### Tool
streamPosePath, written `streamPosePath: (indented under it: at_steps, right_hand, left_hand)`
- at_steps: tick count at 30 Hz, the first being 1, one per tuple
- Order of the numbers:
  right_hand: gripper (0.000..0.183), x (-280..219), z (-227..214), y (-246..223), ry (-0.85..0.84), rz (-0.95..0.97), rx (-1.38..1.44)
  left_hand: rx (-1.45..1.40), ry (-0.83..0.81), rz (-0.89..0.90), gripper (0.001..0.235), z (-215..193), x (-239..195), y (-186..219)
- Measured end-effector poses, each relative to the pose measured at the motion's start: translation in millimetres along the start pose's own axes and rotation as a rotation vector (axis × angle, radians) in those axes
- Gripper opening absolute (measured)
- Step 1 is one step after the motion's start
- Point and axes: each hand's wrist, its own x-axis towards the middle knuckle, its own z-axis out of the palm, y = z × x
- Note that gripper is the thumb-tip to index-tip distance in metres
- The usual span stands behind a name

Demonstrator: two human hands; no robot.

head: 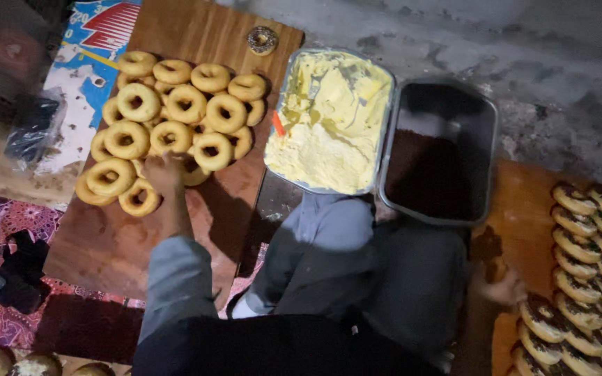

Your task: The person repeatedly picks up plain donuts, dips them into a yellow cream, then into a dark crumb topping, and places them on a wooden board. The process is performed one at a time in a consistent sequence.

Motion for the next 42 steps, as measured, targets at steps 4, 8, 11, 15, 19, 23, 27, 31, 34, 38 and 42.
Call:
streamPosePath:
  at_steps: [4,8,11,15,19,23,27,31,34,38,42]
  right_hand:
    - [0.058,7.6,15.7,-21.4,0.026,-0.126,0.089]
    - [0.049,10.5,15.4,-39.8,0.018,-0.186,0.17]
    - [0.042,11.8,6.5,-69.7,0.078,-0.323,0.255]
    - [0.034,4.2,-16.9,-132.4,-0.136,-0.411,0.381]
    - [0.034,-36.5,-19.9,-236.2,-0.555,0.038,1.116]
    - [0.044,-93.6,-24.3,-304.3,-1.092,-0.084,1.626]
    - [0.038,-115.2,-12.2,-327.3,-1.245,0.068,1.647]
    - [0.048,-109.1,-12.4,-337.6,-0.947,0.015,1.544]
    - [0.058,-99.4,-37.4,-336.2,-0.837,-0.398,1.507]
    - [0.047,-56.8,-75.1,-347.7,-1.082,-0.626,1.313]
    - [0.031,5.3,-83.3,-390.2,-1.22,-0.761,1.01]
  left_hand:
    - [0.127,-0.078,-0.181,0.081,18.2,18.2,29.0]
    - [-0.436,0.033,-0.014,0.061,39.6,9.7,28.5]
    - [-0.44,-0.355,-0.189,0.063,53.6,-5.1,17.8]
    - [0.299,0.02,0.354,0.075,56.9,-38.8,20.3]
    - [-0.663,-0.256,0.027,0.065,22.9,-103.4,31.6]
    - [-1.409,-0.735,-0.73,0.046,-20.0,-226.1,30.2]
    - [-1.219,-0.854,-0.59,0.037,-45.2,-305.1,26.7]
    - [-1.025,-0.702,-0.506,0.032,-61.6,-302.7,46.2]
    - [-1.11,-0.863,-0.509,0.035,-75.2,-303.1,74.1]
    - [-1.048,-0.879,-0.473,0.05,-86.3,-299.7,103.0]
    - [-1.334,-0.992,-0.496,0.052,-90.3,-313.3,88.7]
